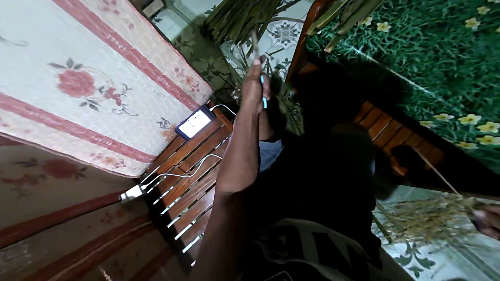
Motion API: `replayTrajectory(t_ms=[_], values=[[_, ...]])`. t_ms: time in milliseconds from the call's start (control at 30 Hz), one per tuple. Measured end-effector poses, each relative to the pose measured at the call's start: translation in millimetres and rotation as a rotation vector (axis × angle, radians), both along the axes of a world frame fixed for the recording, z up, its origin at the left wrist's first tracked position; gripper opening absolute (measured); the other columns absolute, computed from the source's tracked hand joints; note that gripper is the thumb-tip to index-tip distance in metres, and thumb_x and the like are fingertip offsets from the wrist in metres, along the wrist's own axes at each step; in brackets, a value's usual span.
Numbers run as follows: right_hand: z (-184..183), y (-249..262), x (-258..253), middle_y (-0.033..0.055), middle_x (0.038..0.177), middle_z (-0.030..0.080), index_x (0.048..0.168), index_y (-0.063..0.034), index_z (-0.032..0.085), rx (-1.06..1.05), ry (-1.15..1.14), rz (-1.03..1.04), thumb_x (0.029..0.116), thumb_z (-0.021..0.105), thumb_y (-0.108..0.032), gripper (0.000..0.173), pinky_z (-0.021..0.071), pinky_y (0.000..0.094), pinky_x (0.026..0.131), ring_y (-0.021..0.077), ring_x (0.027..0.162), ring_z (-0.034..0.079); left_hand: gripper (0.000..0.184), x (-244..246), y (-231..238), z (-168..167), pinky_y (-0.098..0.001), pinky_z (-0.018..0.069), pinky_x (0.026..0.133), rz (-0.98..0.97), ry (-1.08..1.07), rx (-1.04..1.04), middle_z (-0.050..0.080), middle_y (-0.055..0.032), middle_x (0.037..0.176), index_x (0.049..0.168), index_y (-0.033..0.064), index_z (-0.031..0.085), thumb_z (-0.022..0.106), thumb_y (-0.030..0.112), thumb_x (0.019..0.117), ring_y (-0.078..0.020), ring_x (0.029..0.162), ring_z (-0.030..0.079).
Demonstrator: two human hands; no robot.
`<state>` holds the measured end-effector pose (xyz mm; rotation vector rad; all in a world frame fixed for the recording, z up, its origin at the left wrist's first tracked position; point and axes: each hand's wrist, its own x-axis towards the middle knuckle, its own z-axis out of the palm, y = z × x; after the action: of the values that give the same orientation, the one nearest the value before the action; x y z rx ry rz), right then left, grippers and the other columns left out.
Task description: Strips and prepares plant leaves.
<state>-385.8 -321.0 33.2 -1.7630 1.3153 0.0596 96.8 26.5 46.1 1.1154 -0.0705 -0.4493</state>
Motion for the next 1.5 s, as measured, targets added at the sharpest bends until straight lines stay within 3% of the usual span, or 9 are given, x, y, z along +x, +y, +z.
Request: replayTrajectory(t_ms=[167, 300, 433, 733, 933, 1133, 1233, 1333, 1500], values=[[-52, 4, 45, -0.0061, 0.078, 0.063, 0.111, -0.0063, 0.067, 0.119, -0.279, 0.381, 0.0946, 0.06, -0.027, 0.027, 0.0514, 0.0237, 0.058, 0.0025, 0.061, 0.056, 0.034, -38, -15, 8, -0.0238, 0.0506, 0.048, -0.474, -0.148, 0.168, 0.059, -0.0018, 0.069, 0.119, 0.0032, 0.059, 0.035, 0.027, 0.1122, -0.0087, 0.051, 0.054], [-38, 58, 139, -0.0031, 0.074, 0.059, 0.112, -0.0037, 0.063, 0.086, -0.325, 0.412, 0.0985, 0.057, -0.018, 0.021, 0.0487, 0.0243, 0.051, 0.0044, 0.056, 0.052, 0.026, -76, -26, 0, -0.0206, 0.0481, 0.047, -0.809, -0.264, 0.341, 0.06, -0.0028, 0.071, 0.116, -0.0018, 0.062, 0.05, 0.02, 0.1086, -0.0065, 0.052, 0.055], [20, 123, 210, 0.015, 0.105, 0.066, 0.127, 0.0028, 0.061, -0.048, -0.216, 0.542, 0.105, 0.055, -0.018, 0.031, 0.0553, 0.0363, 0.074, 0.0142, 0.079, 0.061, 0.03, -102, -45, -5, -0.022, 0.0421, 0.045, -0.969, -0.293, 0.415, 0.053, -0.0038, 0.069, 0.124, 0.001, 0.059, 0.046, 0.025, 0.1104, -0.0086, 0.051, 0.048], [1, 131, 226, -0.0026, 0.078, 0.062, 0.119, 0.001, 0.063, 0.071, -0.439, 0.546, 0.1007, 0.055, -0.015, 0.025, 0.0519, 0.0207, 0.055, 0.0021, 0.057, 0.056, 0.027, -80, -36, 2, -0.0162, 0.0374, 0.04, -0.567, 0.023, 0.114, 0.052, 0.0008, 0.066, 0.121, 0.0034, 0.059, 0.042, 0.023, 0.1115, -0.0031, 0.046, 0.043], [7, 134, 226, -0.0058, 0.074, 0.061, 0.113, -0.0027, 0.065, 0.087, -0.457, 0.564, 0.0997, 0.054, -0.015, 0.021, 0.0491, 0.0186, 0.052, 0.0007, 0.055, 0.054, 0.029, -95, -35, 8, -0.0215, 0.0429, 0.047, -0.872, -0.264, 0.314, 0.056, -0.0045, 0.069, 0.112, -0.0024, 0.063, 0.047, 0.021, 0.1102, -0.0077, 0.051, 0.049], [-6, 121, 208, -0.0108, 0.069, 0.059, 0.103, -0.0073, 0.067, 0.181, -0.452, 0.549, 0.0956, 0.058, -0.015, 0.014, 0.0472, 0.017, 0.049, -0.0013, 0.052, 0.052, 0.028, -59, -25, 3, -0.0175, 0.0401, 0.039, -0.529, 0.104, -0.01, 0.051, 0.0003, 0.064, 0.127, 0.0053, 0.058, 0.043, 0.023, 0.1108, -0.0053, 0.044, 0.044], [-6, 122, 212, -0.012, 0.069, 0.06, 0.102, -0.0082, 0.067, 0.187, -0.45, 0.576, 0.0954, 0.057, -0.015, 0.014, 0.0477, 0.0164, 0.05, -0.0018, 0.052, 0.053, 0.025, -77, -26, 10, -0.0172, 0.0384, 0.041, -0.78, -0.059, 0.173, 0.051, 0.0001, 0.063, 0.104, 0.0005, 0.059, 0.045, 0.02, 0.1103, -0.0043, 0.046, 0.044], [-13, 111, 205, -0.0119, 0.068, 0.059, 0.101, -0.007, 0.065, 0.166, -0.445, 0.583, 0.0927, 0.058, -0.016, 0.013, 0.0473, 0.0167, 0.049, -0.0019, 0.051, 0.052, 0.024, -71, -23, 12, -0.0162, 0.0384, 0.041, -0.736, -0.005, 0.105, 0.05, 0.0023, 0.061, 0.102, 0.0021, 0.06, 0.043, 0.018, 0.1103, -0.0027, 0.046, 0.044], [-30, 85, 170, -0.013, 0.064, 0.057, 0.1, -0.0201, 0.069, 0.267, -0.515, 0.605, 0.0947, 0.057, -0.019, 0.013, 0.0418, 0.0167, 0.044, -0.0007, 0.046, 0.047, 0.042, -22, -2, -3, -0.0182, 0.039, 0.038, -0.275, 0.113, -0.198, 0.044, 0.0037, 0.058, 0.129, 0.0035, 0.058, 0.031, 0.031, 0.1131, -0.0046, 0.041, 0.04]])
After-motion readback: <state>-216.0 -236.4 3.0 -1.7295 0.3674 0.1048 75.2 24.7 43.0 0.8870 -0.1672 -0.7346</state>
